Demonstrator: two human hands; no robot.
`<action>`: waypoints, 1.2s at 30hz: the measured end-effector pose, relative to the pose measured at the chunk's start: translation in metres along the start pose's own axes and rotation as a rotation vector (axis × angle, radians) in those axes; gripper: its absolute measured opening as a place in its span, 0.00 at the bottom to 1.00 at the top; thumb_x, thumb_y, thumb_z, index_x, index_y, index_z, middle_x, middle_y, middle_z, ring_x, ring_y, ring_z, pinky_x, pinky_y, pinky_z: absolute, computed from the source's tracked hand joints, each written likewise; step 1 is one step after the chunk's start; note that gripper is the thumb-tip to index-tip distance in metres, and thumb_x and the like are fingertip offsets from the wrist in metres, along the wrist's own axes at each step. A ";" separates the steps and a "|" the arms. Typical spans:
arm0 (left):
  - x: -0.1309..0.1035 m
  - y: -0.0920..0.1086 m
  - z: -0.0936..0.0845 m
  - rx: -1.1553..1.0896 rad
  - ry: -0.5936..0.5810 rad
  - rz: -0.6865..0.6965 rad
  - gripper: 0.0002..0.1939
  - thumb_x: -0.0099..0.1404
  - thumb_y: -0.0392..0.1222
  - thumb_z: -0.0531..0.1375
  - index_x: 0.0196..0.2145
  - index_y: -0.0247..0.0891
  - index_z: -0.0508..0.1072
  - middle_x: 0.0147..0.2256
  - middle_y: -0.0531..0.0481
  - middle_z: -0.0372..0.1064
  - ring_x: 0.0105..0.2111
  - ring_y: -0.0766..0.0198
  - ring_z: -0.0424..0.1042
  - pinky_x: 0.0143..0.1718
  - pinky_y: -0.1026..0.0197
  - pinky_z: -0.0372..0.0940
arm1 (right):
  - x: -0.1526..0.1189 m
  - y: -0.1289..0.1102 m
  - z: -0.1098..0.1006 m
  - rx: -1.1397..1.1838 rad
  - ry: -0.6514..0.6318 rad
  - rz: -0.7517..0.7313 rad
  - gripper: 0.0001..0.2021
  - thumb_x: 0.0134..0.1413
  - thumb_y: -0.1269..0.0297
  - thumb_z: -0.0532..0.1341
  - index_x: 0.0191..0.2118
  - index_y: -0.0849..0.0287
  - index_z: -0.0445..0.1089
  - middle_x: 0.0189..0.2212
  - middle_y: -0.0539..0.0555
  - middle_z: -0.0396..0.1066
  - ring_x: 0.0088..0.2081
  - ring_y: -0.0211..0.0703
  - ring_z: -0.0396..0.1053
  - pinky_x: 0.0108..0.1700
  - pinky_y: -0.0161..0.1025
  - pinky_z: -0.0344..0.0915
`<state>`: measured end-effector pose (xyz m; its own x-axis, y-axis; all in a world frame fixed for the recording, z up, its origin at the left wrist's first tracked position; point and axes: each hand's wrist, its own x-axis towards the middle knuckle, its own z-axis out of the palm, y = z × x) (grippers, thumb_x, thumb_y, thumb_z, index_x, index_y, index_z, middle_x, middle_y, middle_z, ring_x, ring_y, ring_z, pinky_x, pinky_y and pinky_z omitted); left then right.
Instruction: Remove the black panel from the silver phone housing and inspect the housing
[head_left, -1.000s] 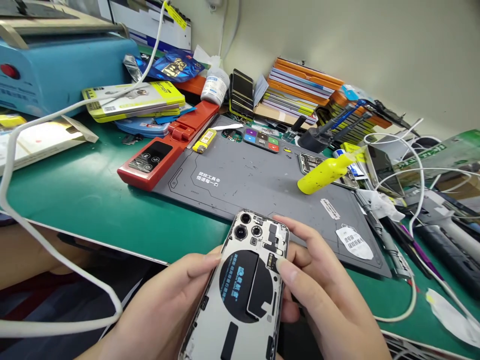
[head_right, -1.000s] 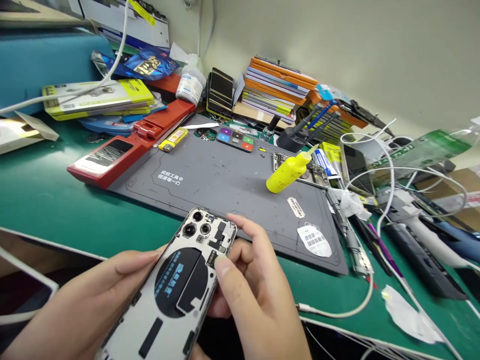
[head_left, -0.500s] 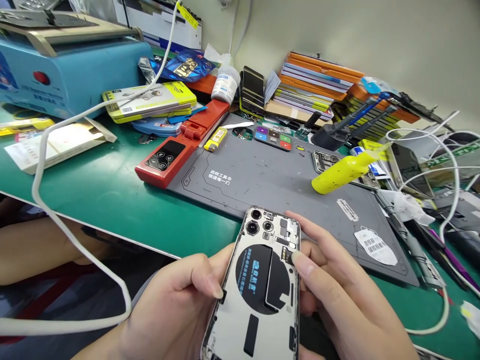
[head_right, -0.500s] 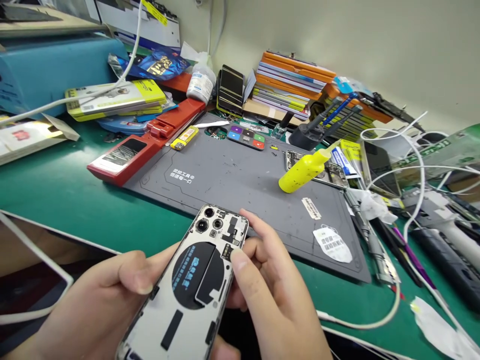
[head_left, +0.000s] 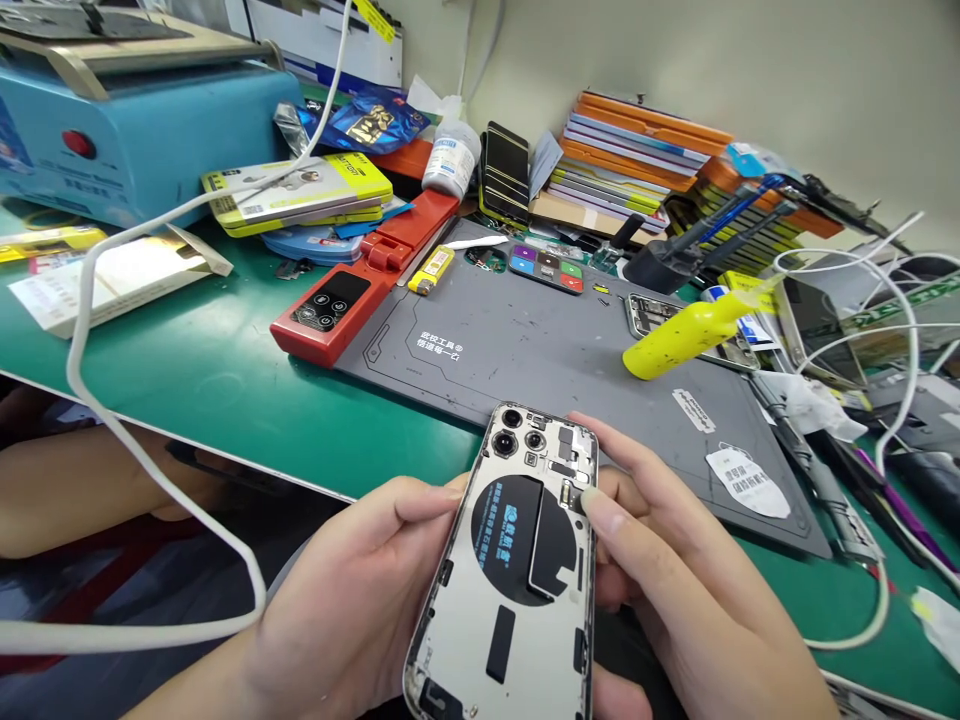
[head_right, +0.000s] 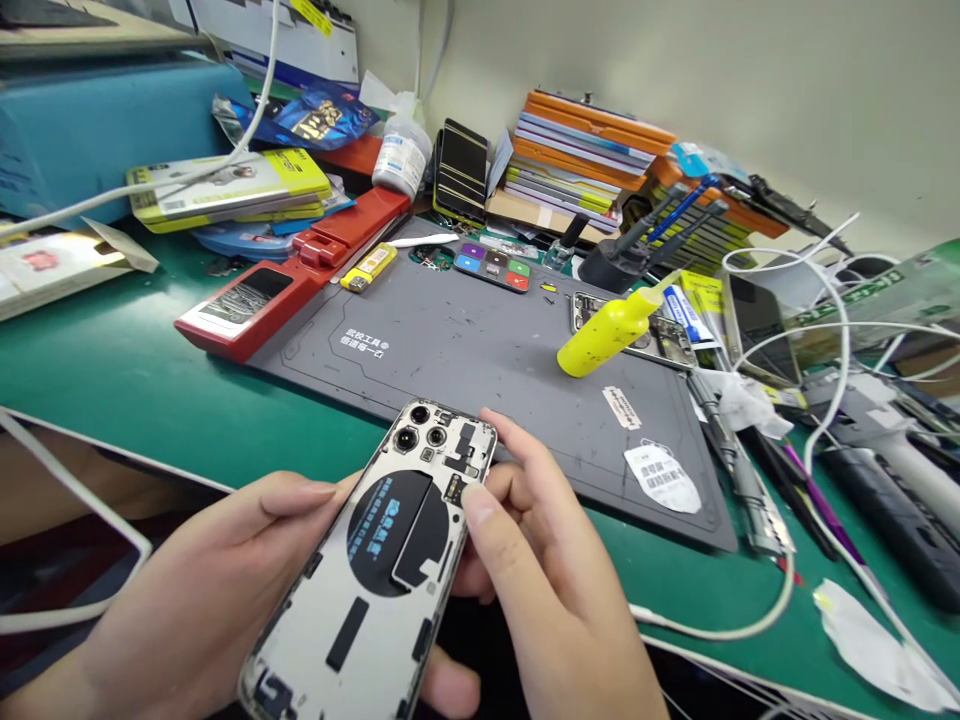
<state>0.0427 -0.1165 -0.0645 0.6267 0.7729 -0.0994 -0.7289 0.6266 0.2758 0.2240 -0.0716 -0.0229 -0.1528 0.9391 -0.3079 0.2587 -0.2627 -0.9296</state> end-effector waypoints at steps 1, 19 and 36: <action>0.000 0.000 0.000 -0.007 0.010 -0.013 0.32 0.70 0.51 0.42 0.54 0.26 0.74 0.52 0.36 0.75 0.49 0.51 0.76 0.54 0.53 0.63 | 0.000 0.000 0.000 -0.003 -0.006 -0.001 0.22 0.61 0.51 0.62 0.60 0.42 0.66 0.29 0.48 0.71 0.27 0.37 0.68 0.30 0.29 0.71; 0.001 0.002 -0.001 -0.040 -0.034 0.016 0.49 0.41 0.34 0.53 0.65 0.36 0.58 0.55 0.35 0.71 0.51 0.37 0.74 0.52 0.44 0.62 | -0.002 0.007 -0.007 0.002 -0.042 0.057 0.22 0.63 0.48 0.60 0.62 0.36 0.62 0.53 0.46 0.71 0.49 0.42 0.70 0.44 0.30 0.70; 0.000 0.003 -0.005 0.041 -0.013 -0.002 0.42 0.48 0.38 0.53 0.64 0.39 0.62 0.55 0.36 0.72 0.51 0.35 0.74 0.42 0.52 0.72 | 0.002 0.008 -0.008 -0.001 -0.101 0.019 0.22 0.64 0.52 0.60 0.62 0.38 0.63 0.35 0.47 0.74 0.31 0.36 0.69 0.33 0.25 0.69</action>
<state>0.0390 -0.1143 -0.0681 0.6322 0.7698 -0.0874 -0.7158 0.6236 0.3142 0.2337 -0.0698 -0.0288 -0.2434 0.9069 -0.3440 0.2630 -0.2797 -0.9234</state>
